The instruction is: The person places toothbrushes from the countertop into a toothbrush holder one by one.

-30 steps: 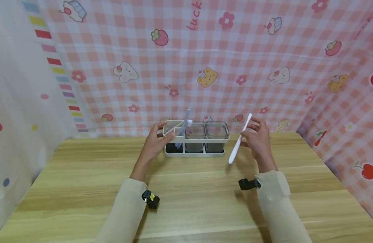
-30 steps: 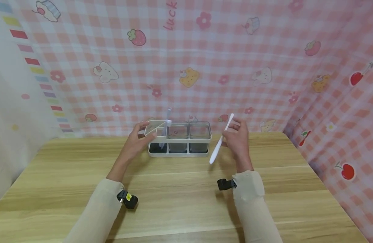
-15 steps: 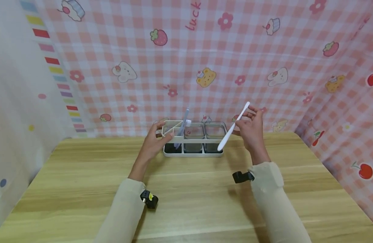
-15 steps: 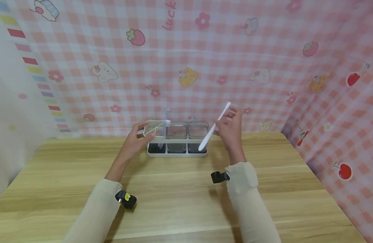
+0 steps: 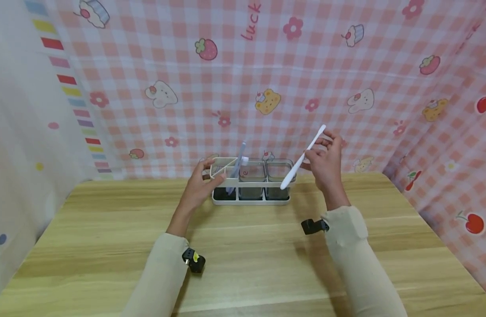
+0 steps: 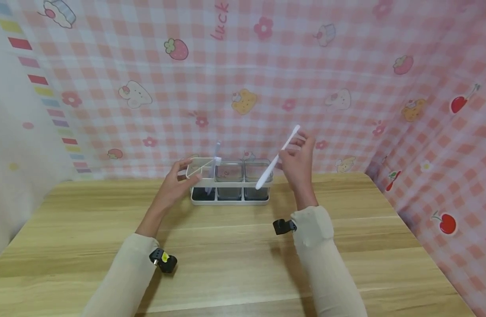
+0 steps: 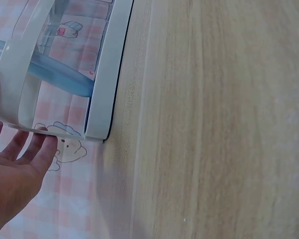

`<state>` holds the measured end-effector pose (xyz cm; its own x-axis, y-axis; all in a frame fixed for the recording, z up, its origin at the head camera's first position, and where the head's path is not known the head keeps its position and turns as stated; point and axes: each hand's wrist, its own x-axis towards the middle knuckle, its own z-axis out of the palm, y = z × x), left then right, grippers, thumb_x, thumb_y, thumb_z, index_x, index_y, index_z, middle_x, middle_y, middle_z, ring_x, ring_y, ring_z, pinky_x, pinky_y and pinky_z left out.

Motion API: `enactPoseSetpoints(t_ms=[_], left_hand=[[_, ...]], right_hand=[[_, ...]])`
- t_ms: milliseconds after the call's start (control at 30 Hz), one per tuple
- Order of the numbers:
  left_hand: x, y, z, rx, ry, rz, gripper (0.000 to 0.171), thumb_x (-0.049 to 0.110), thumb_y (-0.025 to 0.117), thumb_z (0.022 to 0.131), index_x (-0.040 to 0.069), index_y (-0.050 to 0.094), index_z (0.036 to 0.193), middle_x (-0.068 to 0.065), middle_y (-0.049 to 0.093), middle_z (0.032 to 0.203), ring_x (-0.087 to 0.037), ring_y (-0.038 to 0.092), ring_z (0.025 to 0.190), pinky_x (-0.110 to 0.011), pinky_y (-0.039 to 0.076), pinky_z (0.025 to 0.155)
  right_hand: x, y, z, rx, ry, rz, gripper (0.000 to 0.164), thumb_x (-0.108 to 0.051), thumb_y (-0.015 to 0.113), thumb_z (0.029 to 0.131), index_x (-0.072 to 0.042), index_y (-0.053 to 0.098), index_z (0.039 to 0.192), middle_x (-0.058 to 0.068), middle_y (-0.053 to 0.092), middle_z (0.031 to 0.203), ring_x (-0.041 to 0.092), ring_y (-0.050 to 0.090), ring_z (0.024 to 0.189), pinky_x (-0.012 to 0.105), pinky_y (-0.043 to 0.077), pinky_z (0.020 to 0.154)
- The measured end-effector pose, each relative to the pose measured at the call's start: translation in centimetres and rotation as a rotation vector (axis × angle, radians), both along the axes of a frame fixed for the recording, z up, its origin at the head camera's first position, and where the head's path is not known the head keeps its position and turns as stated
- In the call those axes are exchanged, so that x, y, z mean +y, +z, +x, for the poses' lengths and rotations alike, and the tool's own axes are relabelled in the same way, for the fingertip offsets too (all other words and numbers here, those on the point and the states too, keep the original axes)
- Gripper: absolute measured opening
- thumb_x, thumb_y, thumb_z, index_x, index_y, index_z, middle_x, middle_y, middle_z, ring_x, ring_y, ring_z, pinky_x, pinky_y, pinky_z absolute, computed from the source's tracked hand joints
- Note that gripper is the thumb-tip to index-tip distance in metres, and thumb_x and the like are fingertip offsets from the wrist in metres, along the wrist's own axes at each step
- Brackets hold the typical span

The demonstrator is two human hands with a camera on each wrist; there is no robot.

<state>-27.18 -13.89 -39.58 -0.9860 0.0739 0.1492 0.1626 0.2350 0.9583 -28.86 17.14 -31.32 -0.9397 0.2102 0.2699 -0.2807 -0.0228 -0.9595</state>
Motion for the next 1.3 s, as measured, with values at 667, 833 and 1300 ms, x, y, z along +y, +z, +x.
enactPoseSetpoints(t_ms=[667, 833, 1300], left_hand=[[0.0, -0.1, -0.2, 0.02, 0.01, 0.017, 0.065, 0.029, 0.069, 0.096, 0.008, 0.04, 0.151, -0.02, 0.039, 0.148, -0.037, 0.046, 0.124, -0.044, 0.047, 0.092], [0.0, -0.2, -0.2, 0.024, 0.007, 0.015, 0.067, 0.031, 0.069, 0.096, 0.008, 0.04, 0.151, -0.02, 0.039, 0.148, -0.039, 0.045, 0.125, -0.046, 0.047, 0.094], [0.1, 0.2, 0.0, 0.008, 0.001, 0.009, 0.066, 0.027, 0.069, 0.096, 0.005, 0.039, 0.152, -0.023, 0.038, 0.149, -0.039, 0.045, 0.125, -0.043, 0.046, 0.092]], right_hand=[[-2.0, 0.9, -0.6, 0.098, 0.001, -0.003, 0.063, 0.013, 0.052, 0.094, -0.016, 0.029, 0.145, 0.005, 0.038, 0.115, 0.018, 0.05, 0.083, 0.035, 0.06, 0.063], [-2.6, 1.1, -0.6, 0.101, 0.003, 0.006, 0.062, 0.012, 0.053, 0.094, -0.015, 0.03, 0.144, 0.006, 0.038, 0.114, 0.016, 0.049, 0.08, 0.037, 0.06, 0.065], [-4.1, 1.6, -0.5, 0.156, 0.067, 0.028, 0.055, 0.009, 0.049, 0.097, -0.013, 0.029, 0.143, 0.004, 0.037, 0.112, 0.016, 0.044, 0.077, 0.035, 0.06, 0.061]])
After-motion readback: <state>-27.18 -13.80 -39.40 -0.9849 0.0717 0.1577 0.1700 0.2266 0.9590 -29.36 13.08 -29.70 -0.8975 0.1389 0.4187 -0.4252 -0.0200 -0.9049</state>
